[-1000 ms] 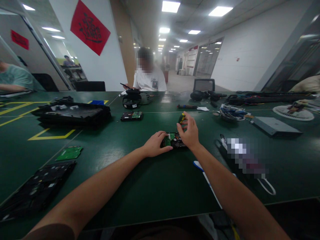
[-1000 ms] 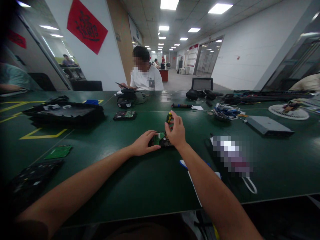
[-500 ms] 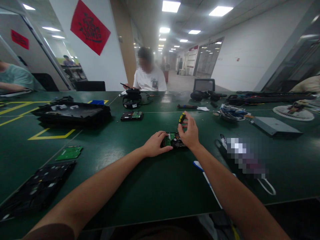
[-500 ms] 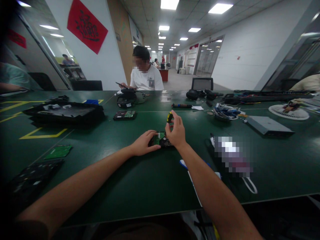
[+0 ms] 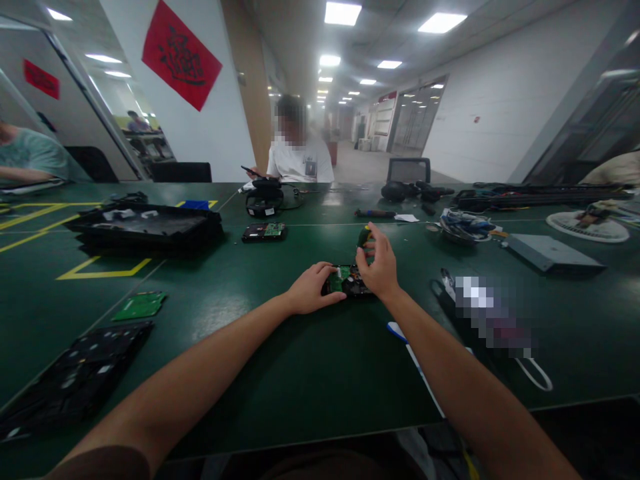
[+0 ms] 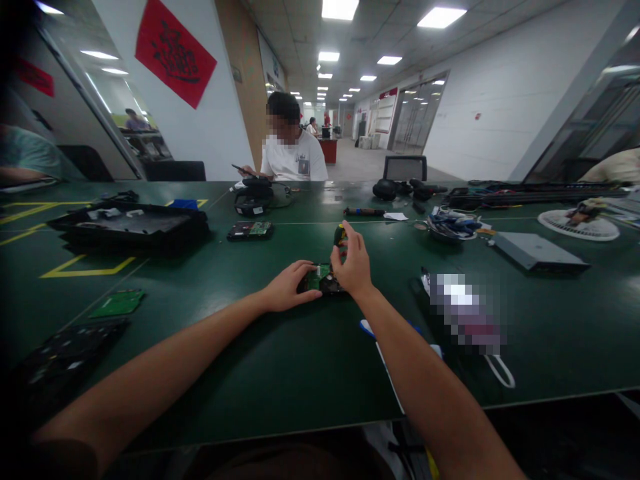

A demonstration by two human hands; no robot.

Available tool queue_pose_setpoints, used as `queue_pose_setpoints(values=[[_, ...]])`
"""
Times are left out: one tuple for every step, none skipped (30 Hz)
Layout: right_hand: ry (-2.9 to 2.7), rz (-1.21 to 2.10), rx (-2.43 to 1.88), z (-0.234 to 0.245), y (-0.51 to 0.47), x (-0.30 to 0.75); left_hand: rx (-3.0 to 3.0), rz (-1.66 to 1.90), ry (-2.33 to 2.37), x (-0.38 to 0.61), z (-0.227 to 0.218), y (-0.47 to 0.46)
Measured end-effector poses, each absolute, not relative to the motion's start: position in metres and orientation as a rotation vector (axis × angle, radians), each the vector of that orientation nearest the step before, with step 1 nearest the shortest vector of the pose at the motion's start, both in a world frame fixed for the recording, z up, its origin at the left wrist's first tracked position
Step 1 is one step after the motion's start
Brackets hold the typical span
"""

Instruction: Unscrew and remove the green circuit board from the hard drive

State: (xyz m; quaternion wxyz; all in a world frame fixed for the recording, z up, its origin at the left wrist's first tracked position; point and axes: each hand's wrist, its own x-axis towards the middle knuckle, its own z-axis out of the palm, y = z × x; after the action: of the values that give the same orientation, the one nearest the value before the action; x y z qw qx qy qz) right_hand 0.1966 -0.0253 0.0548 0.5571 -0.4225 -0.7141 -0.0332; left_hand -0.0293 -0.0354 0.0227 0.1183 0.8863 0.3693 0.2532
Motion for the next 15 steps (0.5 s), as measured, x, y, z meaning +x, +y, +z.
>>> queue_pose_setpoints(values=[[-1.679, -0.079, -1.004, 0.0545, -0.0252, 0.1968, 2.59, 0.742, 1.081, -0.0294, 0.0226, -0.0353], [-1.672, -0.082, -1.012, 0.0543, -0.0251, 0.197, 2.586, 0.742, 1.083, -0.0294, 0.0225, -0.0353], [-1.665, -0.089, -1.019, 0.0543, -0.0251, 0.1973, 2.583, 0.743, 1.083, -0.0295, 0.0225, -0.0353], [-1.661, -0.097, -1.024, 0.0544, -0.0253, 0.1976, 2.581, 0.745, 1.084, -0.0295, 0.0225, -0.0354], [-1.662, -0.104, -1.028, 0.0548, -0.0256, 0.1978, 2.579, 0.747, 1.083, -0.0294, 0.0227, -0.0355], [-1.667, -0.109, -1.03, 0.0552, -0.026, 0.1978, 2.579, 0.75, 1.081, -0.0294, 0.0229, -0.0356], [-1.674, -0.109, -1.029, 0.0557, -0.0263, 0.1977, 2.579, 0.751, 1.079, -0.0294, 0.0231, -0.0358], [-1.682, -0.106, -1.025, 0.0561, -0.0265, 0.1976, 2.58, 0.75, 1.079, -0.0294, 0.0233, -0.0359], [-1.689, -0.102, -1.02, 0.0564, -0.0266, 0.1974, 2.581, 0.748, 1.079, -0.0294, 0.0234, -0.0359], [-1.693, -0.1, -1.017, 0.0565, -0.0265, 0.1973, 2.582, 0.747, 1.079, -0.0295, 0.0234, -0.0359], [-1.695, -0.1, -1.015, 0.0564, -0.0263, 0.1973, 2.582, 0.747, 1.079, -0.0296, 0.0234, -0.0359], [-1.694, -0.099, -1.016, 0.0562, -0.0261, 0.1974, 2.581, 0.75, 1.078, -0.0297, 0.0233, -0.0358], [-1.69, -0.098, -1.017, 0.056, -0.0259, 0.1975, 2.581, 0.754, 1.076, -0.0298, 0.0232, -0.0358], [-1.685, -0.094, -1.02, 0.0558, -0.0257, 0.1978, 2.581, 0.758, 1.073, -0.0298, 0.0231, -0.0358], [-1.678, -0.09, -1.02, 0.0557, -0.0257, 0.198, 2.581, 0.76, 1.07, -0.0299, 0.0231, -0.0358]])
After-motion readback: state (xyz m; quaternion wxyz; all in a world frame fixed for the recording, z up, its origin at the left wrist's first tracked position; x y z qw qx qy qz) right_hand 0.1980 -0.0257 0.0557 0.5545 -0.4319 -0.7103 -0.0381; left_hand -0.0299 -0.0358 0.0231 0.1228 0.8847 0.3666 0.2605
